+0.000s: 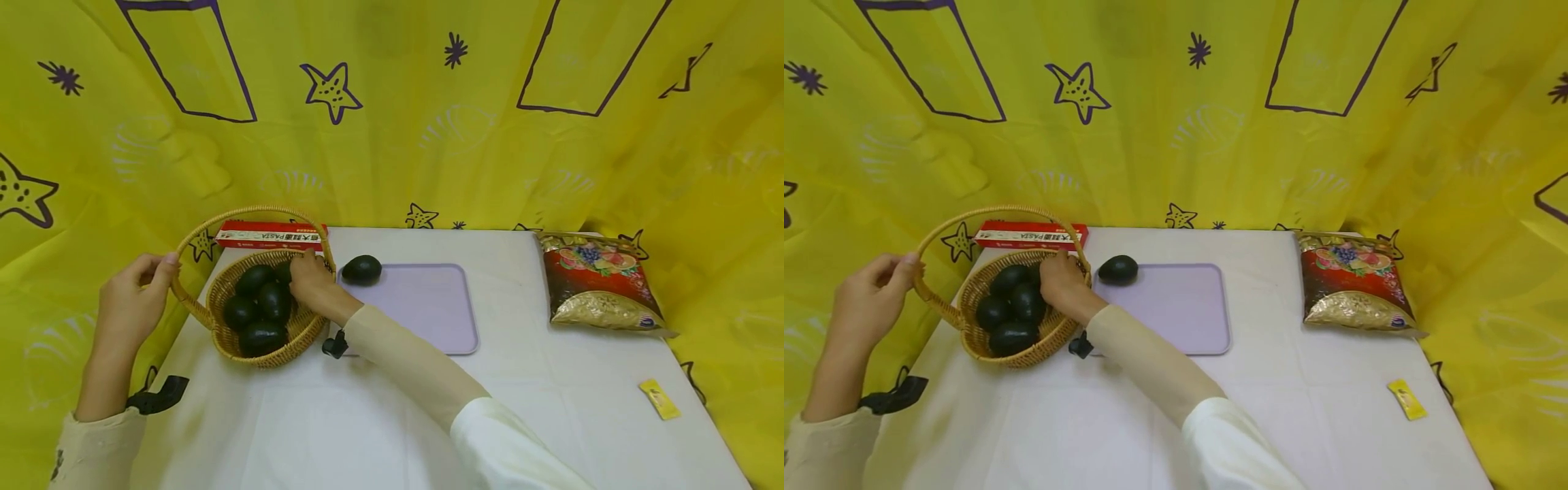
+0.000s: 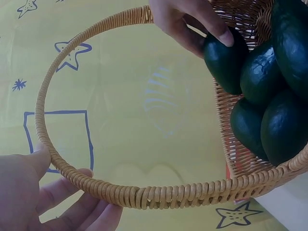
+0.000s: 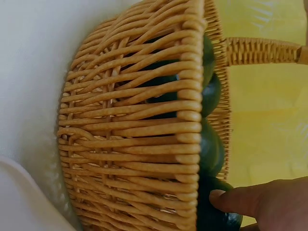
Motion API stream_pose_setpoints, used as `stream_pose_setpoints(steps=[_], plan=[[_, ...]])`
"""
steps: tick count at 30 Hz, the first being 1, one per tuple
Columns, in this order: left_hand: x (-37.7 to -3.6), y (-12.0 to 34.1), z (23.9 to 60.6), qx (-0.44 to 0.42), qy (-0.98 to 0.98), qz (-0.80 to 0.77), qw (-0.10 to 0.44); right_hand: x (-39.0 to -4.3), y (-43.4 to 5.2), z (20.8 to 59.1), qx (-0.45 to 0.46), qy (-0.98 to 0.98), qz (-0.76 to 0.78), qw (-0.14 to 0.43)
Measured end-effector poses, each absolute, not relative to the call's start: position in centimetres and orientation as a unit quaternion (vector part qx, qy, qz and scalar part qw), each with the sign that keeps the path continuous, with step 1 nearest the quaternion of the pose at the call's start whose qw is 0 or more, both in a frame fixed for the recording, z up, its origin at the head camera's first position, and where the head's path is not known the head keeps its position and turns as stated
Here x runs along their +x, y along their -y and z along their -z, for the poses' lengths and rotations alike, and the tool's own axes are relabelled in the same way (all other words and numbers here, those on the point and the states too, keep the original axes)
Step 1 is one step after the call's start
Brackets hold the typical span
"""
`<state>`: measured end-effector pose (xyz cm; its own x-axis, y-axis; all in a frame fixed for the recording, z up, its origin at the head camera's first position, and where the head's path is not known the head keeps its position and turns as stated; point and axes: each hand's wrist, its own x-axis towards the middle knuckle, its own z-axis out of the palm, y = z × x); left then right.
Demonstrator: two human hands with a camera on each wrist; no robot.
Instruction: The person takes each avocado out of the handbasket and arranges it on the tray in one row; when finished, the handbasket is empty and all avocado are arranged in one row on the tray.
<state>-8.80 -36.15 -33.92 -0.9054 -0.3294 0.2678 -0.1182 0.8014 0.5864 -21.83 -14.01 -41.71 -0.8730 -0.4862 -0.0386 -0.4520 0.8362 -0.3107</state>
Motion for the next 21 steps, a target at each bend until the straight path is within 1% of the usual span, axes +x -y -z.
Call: stream_pose_setpoints(steps=[9,15,21], plan=[[-8.7,36.0,34.0,0.121,0.931,0.292,0.18,-21.3,12.8,40.6,-0.266,-0.946,0.181,0.043],[-8.7,35.9,33.9,0.126,0.932,0.292,0.176,-20.4,12.1,39.6,-0.291,-0.93,0.213,0.065],[-8.7,35.9,33.9,0.127,0.93,0.295,0.18,-19.4,10.8,38.9,-0.331,-0.915,0.224,0.057]])
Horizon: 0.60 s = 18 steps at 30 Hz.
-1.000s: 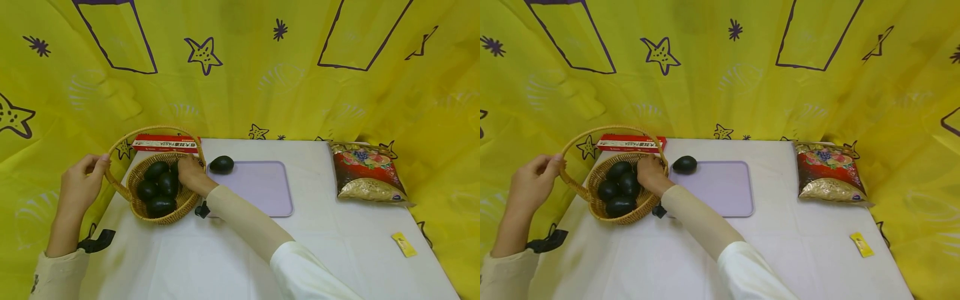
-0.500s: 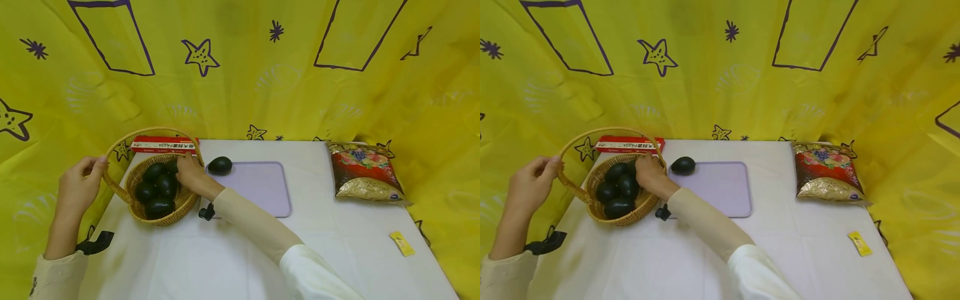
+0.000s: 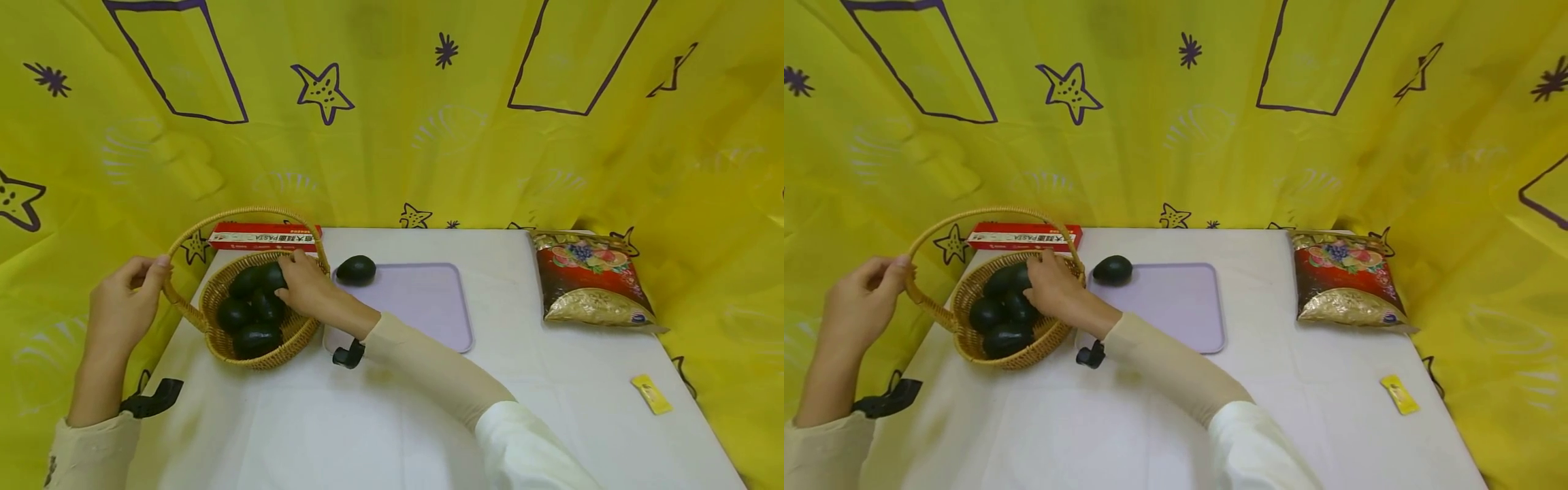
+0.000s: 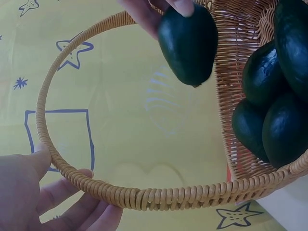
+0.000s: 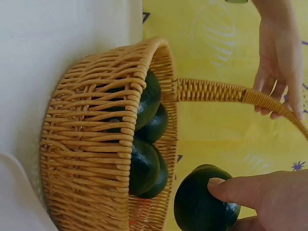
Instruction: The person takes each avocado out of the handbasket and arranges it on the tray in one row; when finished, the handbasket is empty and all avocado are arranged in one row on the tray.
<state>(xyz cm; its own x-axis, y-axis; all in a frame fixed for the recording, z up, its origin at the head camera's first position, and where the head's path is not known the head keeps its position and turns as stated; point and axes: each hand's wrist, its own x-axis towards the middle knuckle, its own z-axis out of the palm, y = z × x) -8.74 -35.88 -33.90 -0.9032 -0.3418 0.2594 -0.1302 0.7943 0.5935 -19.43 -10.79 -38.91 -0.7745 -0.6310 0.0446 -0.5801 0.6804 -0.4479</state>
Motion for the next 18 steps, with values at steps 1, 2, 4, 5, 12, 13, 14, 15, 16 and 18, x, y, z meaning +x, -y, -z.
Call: stream_pose_setpoints(steps=[1,2,4,5,12,13,14,15,16,18], plan=[[-8.7,35.9,33.9,0.126,0.93,0.296,0.18,-19.3,10.5,38.8,-0.337,-0.912,0.227,0.057],[-8.8,35.9,33.9,0.125,0.93,0.296,0.18,-19.2,10.3,38.8,-0.342,-0.909,0.232,0.058],[-8.7,35.9,33.9,0.126,0.93,0.295,0.18,-19.0,9.7,38.6,-0.35,-0.904,0.239,0.06],[-8.7,35.9,34.0,0.124,0.93,0.296,0.179,-18.9,9.4,38.6,-0.354,-0.901,0.243,0.062],[-8.7,36.0,34.0,0.121,0.93,0.297,0.18,-18.6,7.1,38.3,-0.368,-0.891,0.256,0.069],[-8.7,36.0,34.0,0.121,0.93,0.298,0.18,-18.6,6.8,38.3,-0.37,-0.891,0.256,0.067],[-8.7,36.0,34.0,0.121,0.93,0.297,0.181,-18.7,6.4,38.3,-0.37,-0.891,0.256,0.065],[-8.7,36.0,34.0,0.121,0.929,0.299,0.181,-18.7,6.1,38.4,-0.371,-0.89,0.257,0.063],[-8.7,36.0,34.0,0.121,0.929,0.299,0.181,-18.8,5.7,38.4,-0.37,-0.89,0.259,0.063],[-8.7,35.9,34.0,0.126,0.929,0.296,0.181,-18.8,4.9,38.5,-0.367,-0.889,0.265,0.065]])
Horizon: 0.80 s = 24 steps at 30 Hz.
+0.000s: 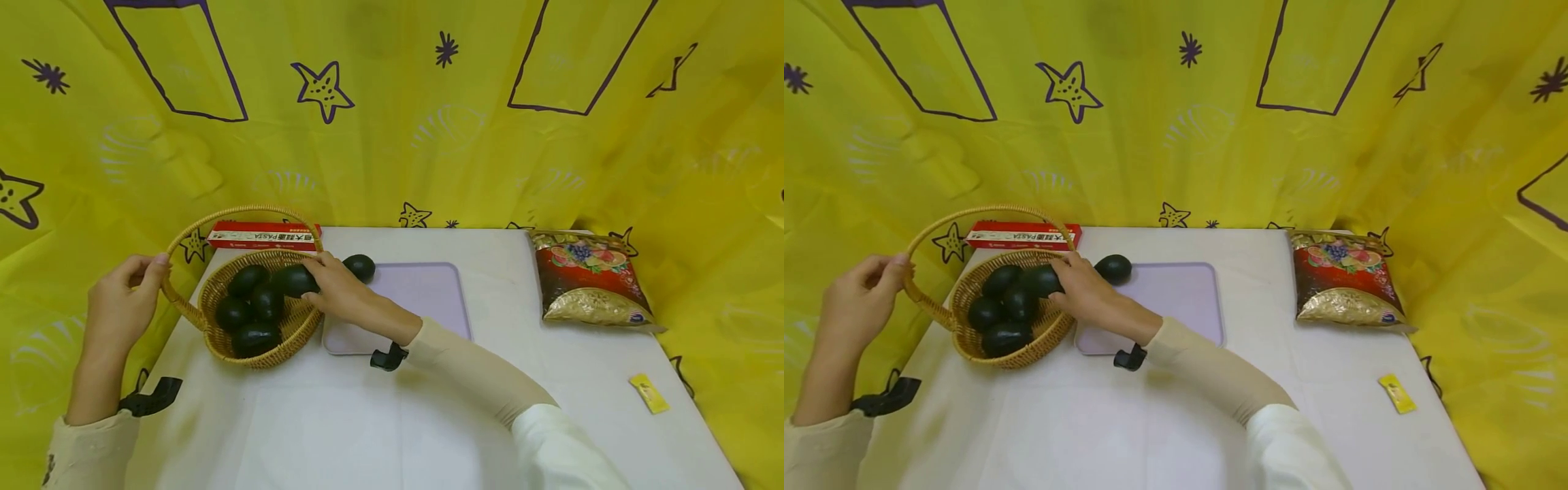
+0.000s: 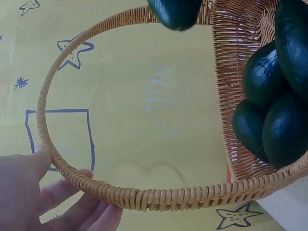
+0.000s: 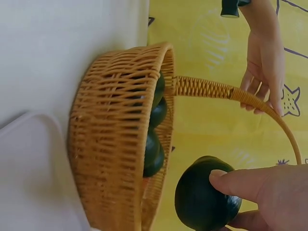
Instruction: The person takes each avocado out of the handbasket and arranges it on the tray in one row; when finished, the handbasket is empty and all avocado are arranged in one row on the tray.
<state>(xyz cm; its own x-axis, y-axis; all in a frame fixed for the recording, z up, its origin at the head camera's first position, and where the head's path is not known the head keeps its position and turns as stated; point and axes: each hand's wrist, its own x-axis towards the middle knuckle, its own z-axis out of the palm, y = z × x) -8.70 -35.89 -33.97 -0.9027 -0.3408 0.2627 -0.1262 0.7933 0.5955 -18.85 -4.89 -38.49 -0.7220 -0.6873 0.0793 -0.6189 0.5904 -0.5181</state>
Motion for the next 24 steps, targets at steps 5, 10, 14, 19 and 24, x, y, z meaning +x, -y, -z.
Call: stream_pose_setpoints(steps=[5,10,14,19,24], plan=[[-8.8,35.7,33.9,0.126,0.93,0.295,0.182,-19.0,2.4,38.9,-0.352,-0.889,0.285,0.072],[-8.8,35.8,33.9,0.126,0.929,0.297,0.18,-19.5,-0.4,39.7,-0.345,-0.881,0.315,0.069],[-8.7,35.8,33.9,0.128,0.928,0.3,0.179,-20.1,-2.6,40.3,-0.335,-0.881,0.327,0.063],[-8.6,35.8,33.9,0.129,0.927,0.301,0.184,-21.0,-5.0,41.1,-0.312,-0.889,0.329,0.057],[-8.6,35.8,34.0,0.131,0.927,0.299,0.182,-22.4,-7.1,42.0,-0.291,-0.896,0.33,0.061]])
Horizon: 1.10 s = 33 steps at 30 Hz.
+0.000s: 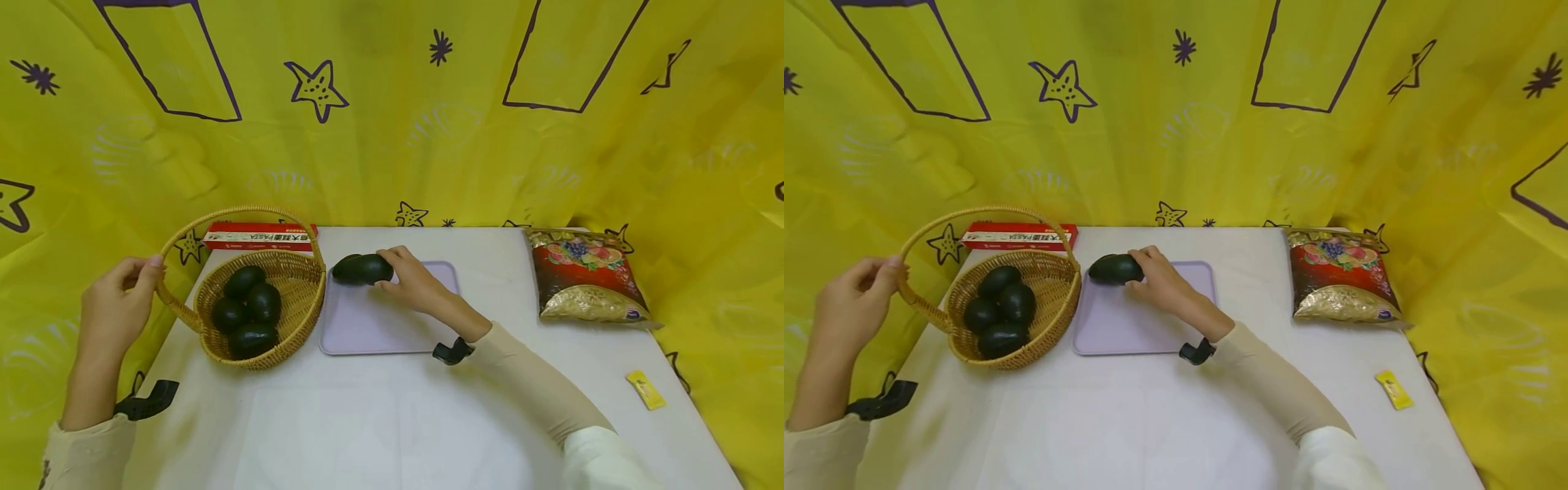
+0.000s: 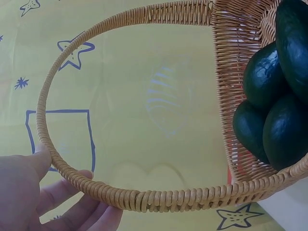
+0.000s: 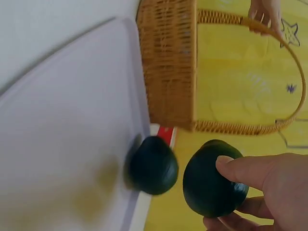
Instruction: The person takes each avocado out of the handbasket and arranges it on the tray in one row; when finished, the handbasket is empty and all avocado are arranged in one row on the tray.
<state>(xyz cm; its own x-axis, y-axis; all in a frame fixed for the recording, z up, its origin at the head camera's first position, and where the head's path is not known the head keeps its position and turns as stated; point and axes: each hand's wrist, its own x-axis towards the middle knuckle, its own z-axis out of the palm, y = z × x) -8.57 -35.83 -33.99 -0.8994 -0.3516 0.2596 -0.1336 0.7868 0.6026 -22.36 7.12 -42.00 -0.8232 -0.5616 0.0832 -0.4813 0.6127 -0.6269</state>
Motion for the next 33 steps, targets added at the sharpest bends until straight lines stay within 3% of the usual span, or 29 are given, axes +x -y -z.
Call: stream_pose_setpoints(steps=[14,33], plan=[[-8.7,36.1,34.1,0.136,0.927,0.299,0.179,-26.2,-10.7,45.1,-0.269,-0.904,0.325,0.072],[-8.7,36.1,34.1,0.139,0.925,0.306,0.178,-28.1,-11.9,47.0,-0.271,-0.907,0.301,0.114]])
